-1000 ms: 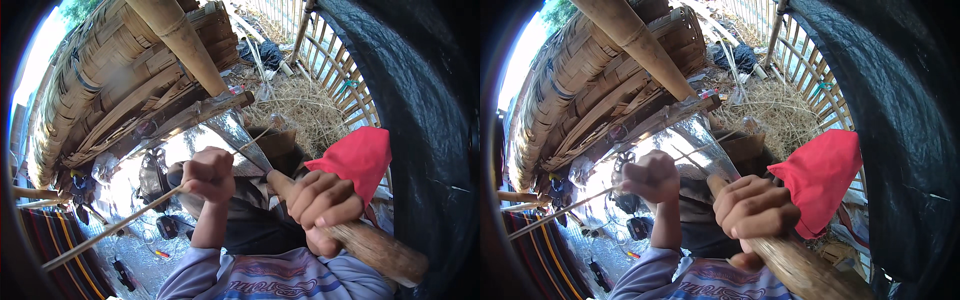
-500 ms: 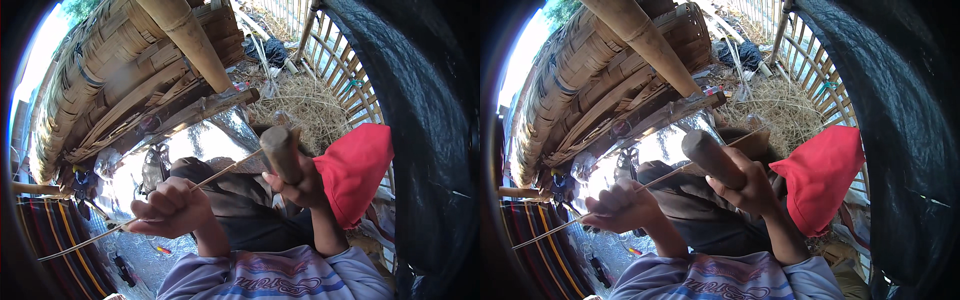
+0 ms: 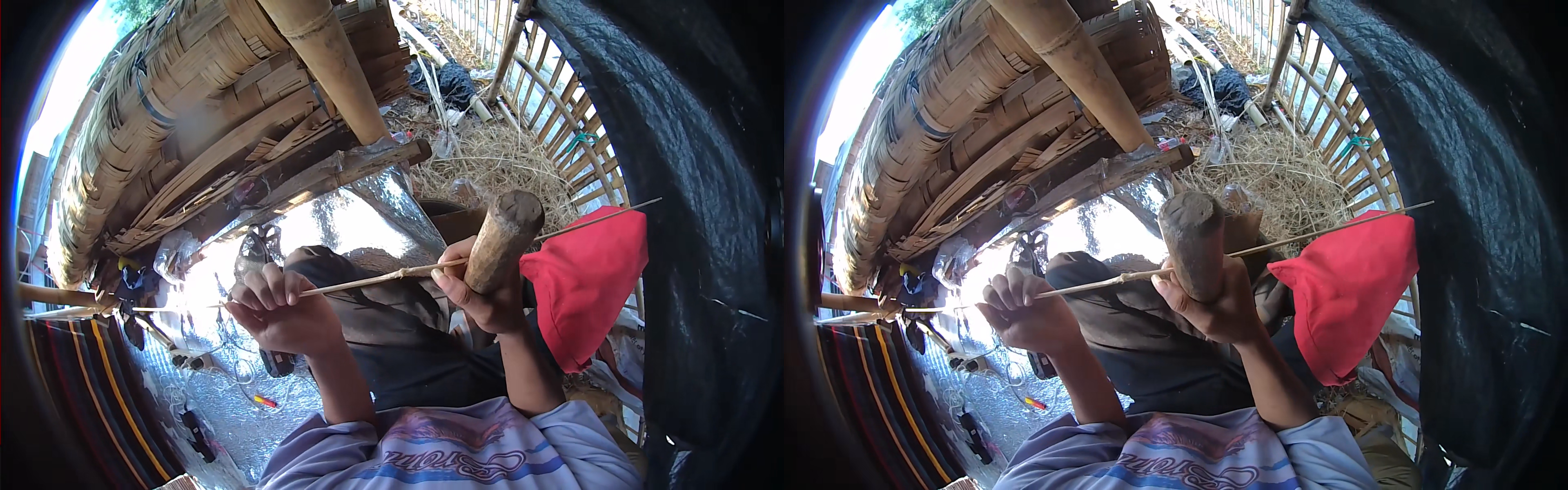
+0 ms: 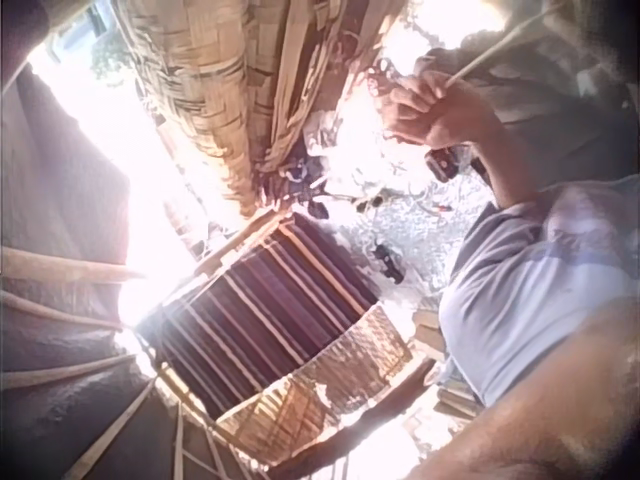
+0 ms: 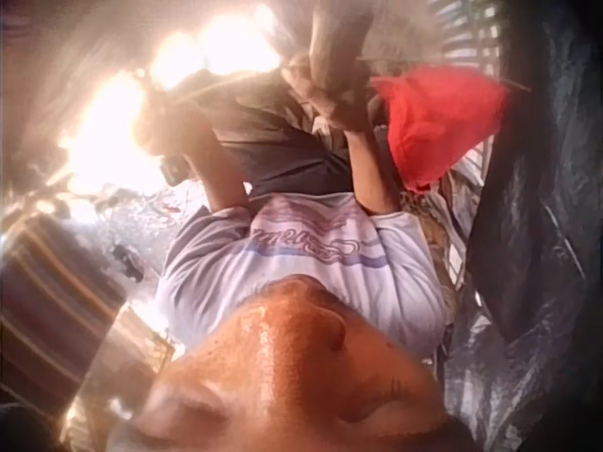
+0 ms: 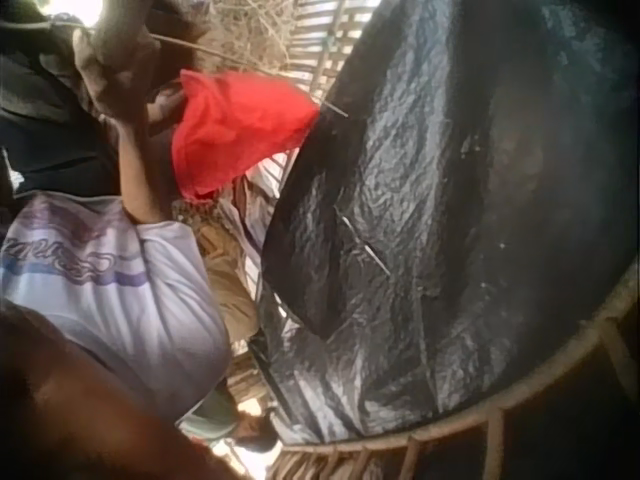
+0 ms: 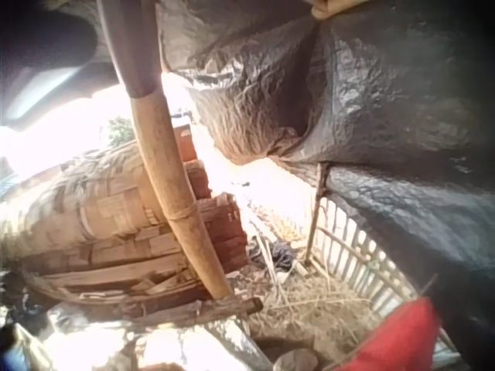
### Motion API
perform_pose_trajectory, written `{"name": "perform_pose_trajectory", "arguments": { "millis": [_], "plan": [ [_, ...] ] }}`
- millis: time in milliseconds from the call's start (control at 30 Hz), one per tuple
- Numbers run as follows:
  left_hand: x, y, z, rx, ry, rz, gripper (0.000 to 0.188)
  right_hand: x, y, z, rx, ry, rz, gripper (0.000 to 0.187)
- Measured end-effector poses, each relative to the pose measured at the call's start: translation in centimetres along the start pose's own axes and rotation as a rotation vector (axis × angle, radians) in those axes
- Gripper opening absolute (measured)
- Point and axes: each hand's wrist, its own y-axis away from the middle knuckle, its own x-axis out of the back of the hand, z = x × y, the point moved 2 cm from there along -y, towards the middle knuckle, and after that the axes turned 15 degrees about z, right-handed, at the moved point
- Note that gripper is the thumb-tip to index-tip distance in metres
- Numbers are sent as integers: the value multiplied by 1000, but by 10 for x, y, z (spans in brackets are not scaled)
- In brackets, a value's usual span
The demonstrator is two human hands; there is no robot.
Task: The person shaves and scrapes a bamboo stick using a sickle, moving a cloth aside and carving along the length of the stick.
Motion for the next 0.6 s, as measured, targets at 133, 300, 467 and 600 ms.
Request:
{"name": "perform_pose_trajectory", "arguments": {
  "millis": [133, 300, 467, 600],
  "plan": [
    [27, 11, 9, -131, -474, 285, 41, 1, -2, -9, 7, 68, 20, 15],
    [33, 42, 15, 439, -1410, -17, 49, 5, -5, 4, 36, 264, -19, 17],
    [-24, 72, 27, 274, -1322, -451, 30, 0, -4, 15, 139, 363, -90, 22],
    [-36, 40, 11, -234, -1777, -556, 24, 1, 1, 17, 232, 392, -201, 20]
  ]
}}
